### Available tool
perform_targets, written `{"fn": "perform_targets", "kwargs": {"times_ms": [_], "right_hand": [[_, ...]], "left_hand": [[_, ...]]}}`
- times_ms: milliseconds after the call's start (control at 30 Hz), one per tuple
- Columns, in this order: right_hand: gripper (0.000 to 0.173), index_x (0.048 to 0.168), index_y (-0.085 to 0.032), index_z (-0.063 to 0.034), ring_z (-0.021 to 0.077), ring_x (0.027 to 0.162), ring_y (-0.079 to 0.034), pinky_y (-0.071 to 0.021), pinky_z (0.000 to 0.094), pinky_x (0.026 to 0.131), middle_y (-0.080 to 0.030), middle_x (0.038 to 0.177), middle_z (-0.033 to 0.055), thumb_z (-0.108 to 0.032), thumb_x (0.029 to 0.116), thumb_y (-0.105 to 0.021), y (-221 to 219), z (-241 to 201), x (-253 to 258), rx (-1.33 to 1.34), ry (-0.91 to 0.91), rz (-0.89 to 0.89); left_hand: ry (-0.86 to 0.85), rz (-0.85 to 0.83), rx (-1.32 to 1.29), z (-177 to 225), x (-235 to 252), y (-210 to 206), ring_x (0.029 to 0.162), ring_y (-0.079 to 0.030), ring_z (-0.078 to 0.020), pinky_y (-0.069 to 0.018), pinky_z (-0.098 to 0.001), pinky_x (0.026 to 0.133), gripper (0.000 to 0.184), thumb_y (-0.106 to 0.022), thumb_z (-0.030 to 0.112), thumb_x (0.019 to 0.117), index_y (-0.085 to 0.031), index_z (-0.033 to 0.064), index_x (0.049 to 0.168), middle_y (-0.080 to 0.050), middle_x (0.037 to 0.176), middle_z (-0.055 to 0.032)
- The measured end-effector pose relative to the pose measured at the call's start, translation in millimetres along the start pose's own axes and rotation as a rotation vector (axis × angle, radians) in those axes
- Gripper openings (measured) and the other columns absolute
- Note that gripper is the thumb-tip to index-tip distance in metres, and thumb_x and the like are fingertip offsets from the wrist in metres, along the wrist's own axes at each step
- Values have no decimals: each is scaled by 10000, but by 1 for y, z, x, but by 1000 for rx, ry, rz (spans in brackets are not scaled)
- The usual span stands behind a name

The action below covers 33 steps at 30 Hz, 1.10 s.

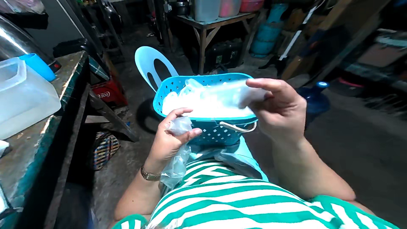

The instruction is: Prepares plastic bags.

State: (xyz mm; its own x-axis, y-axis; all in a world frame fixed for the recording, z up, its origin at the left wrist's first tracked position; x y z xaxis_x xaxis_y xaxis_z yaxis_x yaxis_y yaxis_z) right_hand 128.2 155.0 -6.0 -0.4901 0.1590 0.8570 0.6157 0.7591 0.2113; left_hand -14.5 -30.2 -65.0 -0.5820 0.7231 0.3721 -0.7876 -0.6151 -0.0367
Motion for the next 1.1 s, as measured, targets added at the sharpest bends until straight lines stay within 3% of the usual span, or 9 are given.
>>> {"fn": "perform_targets", "kwargs": {"times_ms": [133, 233, 300, 367, 500, 700, 800, 967, 1100], "right_hand": [[233, 1144, -752, -61, 348, 1225, -574, -465, 493, 1029, -632, 1311, 197, -137, 1018, -570, -13, 49, 37, -495, -115, -184], [421, 1431, -596, -124, 514, 1475, -293, -325, 707, 1113, -275, 1654, 221, -327, 1074, -503, -53, 111, 35, -558, -431, -783], [525, 1579, -400, -90, 516, 1510, -229, -254, 676, 1172, -175, 1680, 254, -332, 1113, -414, -78, 128, 17, -554, -576, -1190], [488, 1547, -391, 26, 425, 1475, -366, -270, 575, 1193, -375, 1588, 276, -233, 1140, -321, -90, 135, -6, -456, -771, -1409], [393, 1259, -644, 44, 332, 1197, -583, -411, 540, 1033, -621, 1272, 239, -249, 1110, -428, -79, 160, -44, -469, -1232, -1394], [243, 1085, -786, -61, 490, 1245, -521, -421, 702, 962, -653, 1220, 229, -265, 988, -695, -75, 134, 6, -792, -375, -1335], [329, 1078, -752, -12, 412, 1077, -636, -499, 628, 916, -686, 1080, 210, -276, 891, -815, -70, 129, 25, -658, -340, -1102], [315, 1096, -663, 23, 329, 875, -651, -507, 535, 820, -662, 914, 181, -240, 1100, -489, -59, 113, 47, -593, -447, -1048], [184, 1053, -730, -6, 282, 886, -700, -546, 506, 858, -725, 947, 148, -115, 1041, -582, -46, 109, 71, -567, -325, -757]], "left_hand": [[-37, 2, 10, 8, -3, 6, 733, -626, -43, -572, -199, 665, 418, -749, -27, 846, -681, 117, 1233, -655, 887, 23], [-68, -36, 43, 9, -5, 2, 774, -638, -52, -588, -217, 717, 374, -761, -8, 844, -690, 102, 1194, -657, 902, 22], [-50, -42, 34, 7, -4, 0, 755, -631, -43, -580, -209, 707, 343, -758, 8, 847, -702, 104, 1172, -659, 881, 29], [-16, -32, -20, 4, -2, -2, 714, -627, -22, -567, -186, 655, 295, -738, 18, 873, -710, 114, 1151, -679, 871, 38], [51, 2, -155, -4, 7, -4, 563, -547, -16, -503, -162, 510, 169, -641, 158, 996, -702, 123, 1149, -640, 810, 29], [83, -2, -455, -6, 33, 2, 485, -487, -4, -441, -128, 437, 278, -495, 348, 1080, -675, 164, 1185, -611, 814, 35], [86, 4, -439, -6, 41, -2, 513, -516, -20, -462, -141, 450, 343, -448, 407, 1090, -660, 154, 1186, -628, 860, 22], [158, 9, -424, -5, 83, -3, 610, -618, -52, -554, -191, 547, 497, -213, 385, 1128, -592, 74, 1210, -673, 942, -14], [187, 93, -384, -8, 110, -3, 686, -663, -80, -576, -224, 598, 514, -234, 410, 1128, -596, 70, 1258, -684, 914, -26]]}}
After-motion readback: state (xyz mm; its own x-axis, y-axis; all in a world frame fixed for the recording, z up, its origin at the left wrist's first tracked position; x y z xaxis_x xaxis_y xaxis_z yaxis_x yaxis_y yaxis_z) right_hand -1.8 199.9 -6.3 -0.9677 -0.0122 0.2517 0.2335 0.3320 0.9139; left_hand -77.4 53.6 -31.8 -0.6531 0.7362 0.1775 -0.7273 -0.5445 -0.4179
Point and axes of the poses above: each hand's wrist, its own x-axis towards the middle knuckle, its own y-axis out of the back of the hand, z = x × y, the point moved 6 cm from there along x, towards the middle knuckle
